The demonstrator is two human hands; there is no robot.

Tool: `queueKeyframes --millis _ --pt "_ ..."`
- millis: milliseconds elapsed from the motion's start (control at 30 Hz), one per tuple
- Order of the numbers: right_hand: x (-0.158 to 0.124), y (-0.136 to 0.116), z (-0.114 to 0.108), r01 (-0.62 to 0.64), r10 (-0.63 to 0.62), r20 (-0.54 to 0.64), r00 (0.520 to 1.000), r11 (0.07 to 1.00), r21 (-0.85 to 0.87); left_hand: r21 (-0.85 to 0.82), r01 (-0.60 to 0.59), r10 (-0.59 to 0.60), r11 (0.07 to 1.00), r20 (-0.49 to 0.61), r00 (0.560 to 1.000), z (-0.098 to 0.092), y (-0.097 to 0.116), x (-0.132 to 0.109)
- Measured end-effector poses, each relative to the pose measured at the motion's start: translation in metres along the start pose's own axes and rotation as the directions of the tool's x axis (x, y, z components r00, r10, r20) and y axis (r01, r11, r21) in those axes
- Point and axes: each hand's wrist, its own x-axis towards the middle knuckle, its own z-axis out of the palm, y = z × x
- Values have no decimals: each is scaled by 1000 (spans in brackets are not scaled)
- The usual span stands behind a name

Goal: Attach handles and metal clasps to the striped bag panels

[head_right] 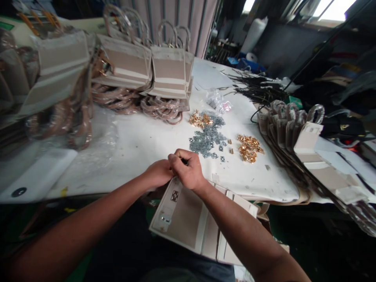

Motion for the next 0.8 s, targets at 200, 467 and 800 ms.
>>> queueKeyframes --millis 200,467,800 --pt "-6 -2 -3 122 -82 -182 980 967 222 8 -11 12 1000 -25 1000 1 -1 -5" --pt "-9 2 -5 139 -101 -173 980 964 228 19 -19 20 1000 -41 999 3 0 -7" --pt "-13 4 -9 90 -56 -215 975 984 151 0 31 -31 1000 -63 998 3 4 -11"
